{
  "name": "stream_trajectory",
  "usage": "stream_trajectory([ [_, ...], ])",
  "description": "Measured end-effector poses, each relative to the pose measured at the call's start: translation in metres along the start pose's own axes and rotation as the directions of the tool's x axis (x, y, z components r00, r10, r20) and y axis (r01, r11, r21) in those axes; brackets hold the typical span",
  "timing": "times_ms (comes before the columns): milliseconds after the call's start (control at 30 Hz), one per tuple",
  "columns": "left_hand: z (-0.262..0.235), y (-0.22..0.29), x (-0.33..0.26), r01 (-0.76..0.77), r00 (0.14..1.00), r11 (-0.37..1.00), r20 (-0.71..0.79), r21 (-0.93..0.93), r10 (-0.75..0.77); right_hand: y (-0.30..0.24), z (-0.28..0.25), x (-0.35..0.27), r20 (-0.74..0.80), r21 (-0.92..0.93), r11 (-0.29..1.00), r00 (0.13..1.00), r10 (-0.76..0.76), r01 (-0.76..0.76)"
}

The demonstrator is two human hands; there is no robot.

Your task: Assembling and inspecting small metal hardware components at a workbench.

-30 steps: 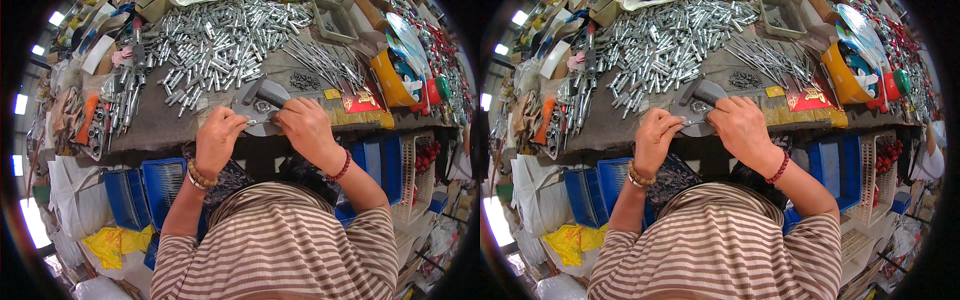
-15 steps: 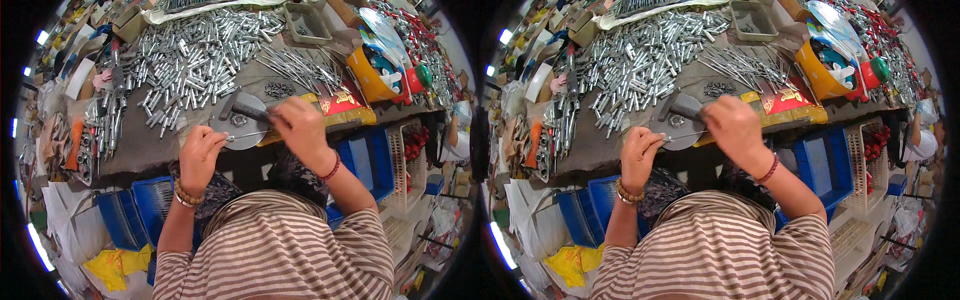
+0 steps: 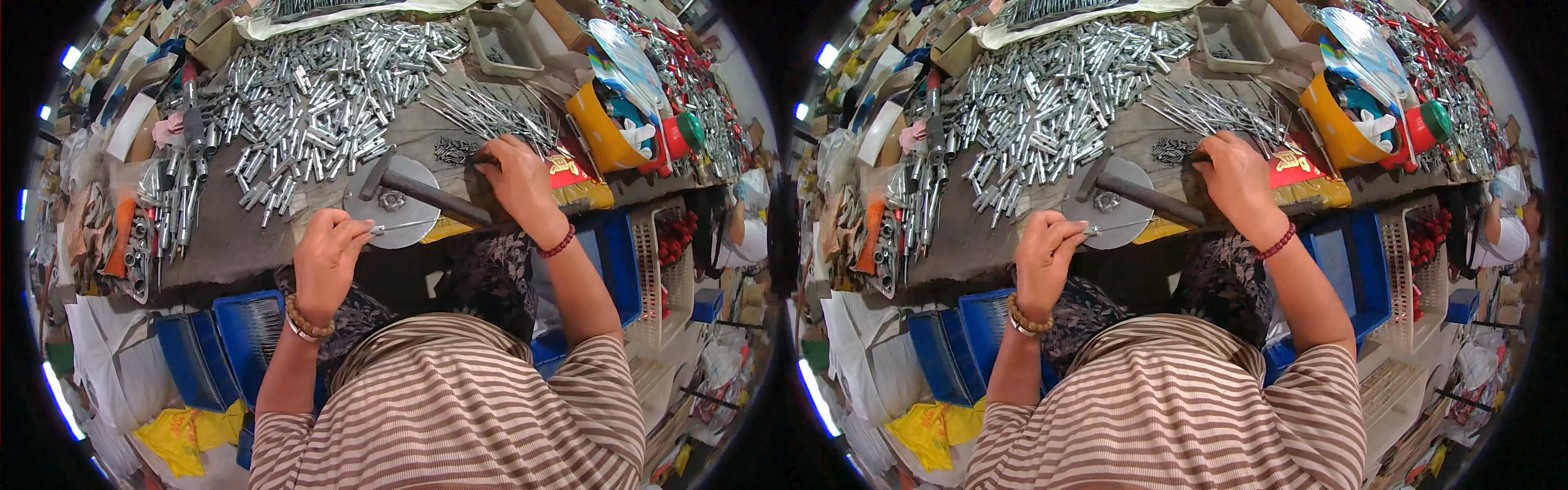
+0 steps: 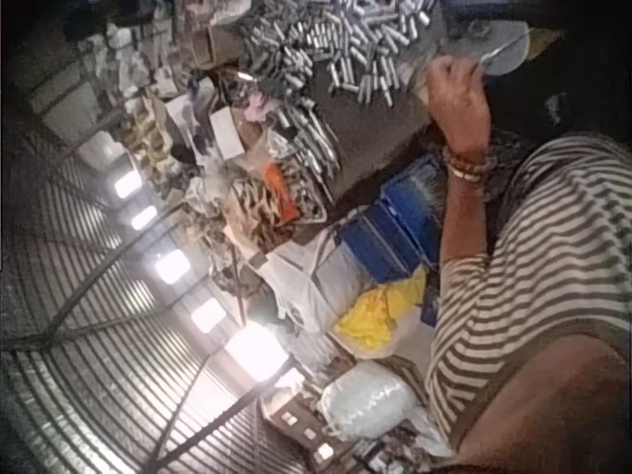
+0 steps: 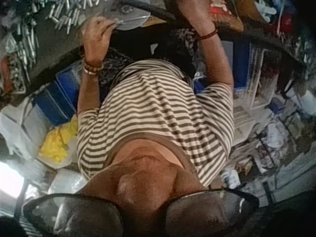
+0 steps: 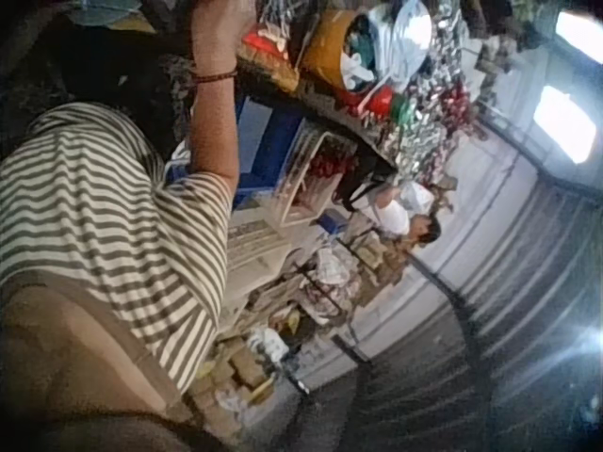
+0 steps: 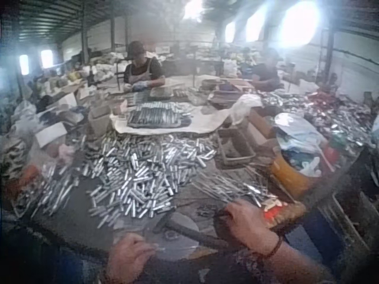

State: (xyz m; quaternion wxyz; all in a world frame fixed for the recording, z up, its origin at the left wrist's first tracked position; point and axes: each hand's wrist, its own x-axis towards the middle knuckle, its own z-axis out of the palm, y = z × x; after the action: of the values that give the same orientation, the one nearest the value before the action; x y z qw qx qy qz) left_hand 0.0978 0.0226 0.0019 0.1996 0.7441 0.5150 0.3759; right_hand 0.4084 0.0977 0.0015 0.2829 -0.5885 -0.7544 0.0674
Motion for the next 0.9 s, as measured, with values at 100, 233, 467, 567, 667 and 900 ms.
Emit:
stream_trajectory([
  [100,0.001,-0.001,-0.001,0.002,1.0,1.0,-0.005,0.013,-0.002,-0.001,-0.008,0.004,0.076,-0.008,1.0,0.997,-0.004,0.005],
  [233,0.0,-0.003,-0.001,-0.034,0.999,0.999,-0.008,0.02,0.034,-0.001,-0.012,0.009,0.158,0.006,1.0,0.987,-0.003,0.002],
  [467,0.003,-0.006,-0.003,-0.049,0.998,0.999,-0.037,0.023,0.05,-0.024,-0.011,0.009,0.059,0.106,0.994,0.998,-0.028,0.022],
  [567,0.002,-0.007,-0.003,-0.052,0.998,0.998,-0.028,0.033,0.053,-0.043,-0.009,0.008,0.052,0.196,0.978,0.996,-0.077,0.066],
  [667,0.002,-0.009,-0.004,-0.065,0.997,0.996,-0.031,0.053,0.067,-0.071,-0.008,0.007,0.113,0.323,0.945,0.989,-0.096,0.055],
  [900,0.002,-0.007,-0.002,-0.065,0.997,0.995,-0.032,0.073,0.067,-0.104,0.008,-0.004,0.17,0.448,0.887,0.964,-0.206,0.111],
])
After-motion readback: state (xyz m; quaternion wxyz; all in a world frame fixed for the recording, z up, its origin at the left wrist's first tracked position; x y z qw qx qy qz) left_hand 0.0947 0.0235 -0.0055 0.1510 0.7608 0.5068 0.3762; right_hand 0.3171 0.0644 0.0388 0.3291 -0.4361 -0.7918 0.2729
